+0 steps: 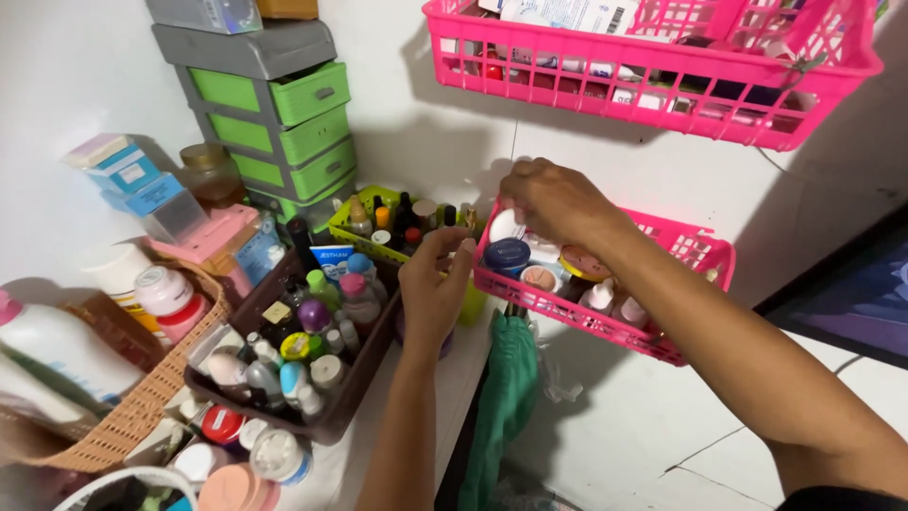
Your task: The person organizes personal care items on a cluttered desk. They pick up small boxes, bottles, and hair accessories, then place them into various baskets and wall-mounted pink racks. The person also wipes the desk surface with a green cloth.
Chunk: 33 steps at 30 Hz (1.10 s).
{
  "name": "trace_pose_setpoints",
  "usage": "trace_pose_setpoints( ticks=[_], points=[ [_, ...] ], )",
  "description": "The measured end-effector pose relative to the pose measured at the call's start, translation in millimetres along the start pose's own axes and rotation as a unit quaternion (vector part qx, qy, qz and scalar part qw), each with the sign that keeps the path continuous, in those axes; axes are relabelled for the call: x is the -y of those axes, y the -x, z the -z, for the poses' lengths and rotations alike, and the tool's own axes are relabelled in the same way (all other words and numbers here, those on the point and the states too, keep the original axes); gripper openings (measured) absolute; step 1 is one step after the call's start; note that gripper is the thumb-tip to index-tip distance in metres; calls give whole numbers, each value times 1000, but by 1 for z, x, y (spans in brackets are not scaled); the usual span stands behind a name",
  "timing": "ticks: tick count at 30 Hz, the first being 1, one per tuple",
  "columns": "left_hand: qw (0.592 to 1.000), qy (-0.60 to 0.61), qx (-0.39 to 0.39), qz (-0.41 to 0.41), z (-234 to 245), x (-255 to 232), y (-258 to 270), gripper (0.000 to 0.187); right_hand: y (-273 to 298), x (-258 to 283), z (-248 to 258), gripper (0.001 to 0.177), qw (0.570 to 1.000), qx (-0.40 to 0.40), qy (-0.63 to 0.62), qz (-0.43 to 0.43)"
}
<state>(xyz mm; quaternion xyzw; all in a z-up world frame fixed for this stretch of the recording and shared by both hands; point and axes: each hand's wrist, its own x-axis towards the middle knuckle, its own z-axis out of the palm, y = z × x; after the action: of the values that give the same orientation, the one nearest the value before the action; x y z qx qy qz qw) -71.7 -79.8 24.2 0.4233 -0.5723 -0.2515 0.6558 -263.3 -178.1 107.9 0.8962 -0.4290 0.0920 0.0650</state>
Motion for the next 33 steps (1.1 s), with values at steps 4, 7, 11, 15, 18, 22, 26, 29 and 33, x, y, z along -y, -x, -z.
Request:
trace_pose_setpoints(
  ticks=[4,7,11,15,18,22,26,29,33],
  points=[
    [1000,-14,7,-7,-13,15,-14,27,9,2,18,17,996,53,19,-69],
    [1000,-8,21,-9,-22,21,-19,27,13,-12,7,23,986,117,26,-113],
    [999,-12,15,-39,-32,34,-26,23,14,-28,-14,28,984,168,-29,-58],
    [998,-20,23,-55,-26,35,-30,20,14,-24,-20,35,980,191,20,-45],
    [999,-14,7,-49,-26,32,-30,20,12,-25,-18,32,979,195,4,-59],
    [999,-6,14,-46,-25,33,-31,17,14,-19,-1,24,987,151,43,-47],
    [999,8,3,-41,-24,43,-34,17,15,-7,12,20,993,101,48,-34],
    [999,15,-4,-36,-21,48,-34,17,18,-15,4,19,994,86,45,-40],
    [999,15,-13,-28,-14,46,-37,18,27,-19,5,27,991,69,101,-53]
  ],
)
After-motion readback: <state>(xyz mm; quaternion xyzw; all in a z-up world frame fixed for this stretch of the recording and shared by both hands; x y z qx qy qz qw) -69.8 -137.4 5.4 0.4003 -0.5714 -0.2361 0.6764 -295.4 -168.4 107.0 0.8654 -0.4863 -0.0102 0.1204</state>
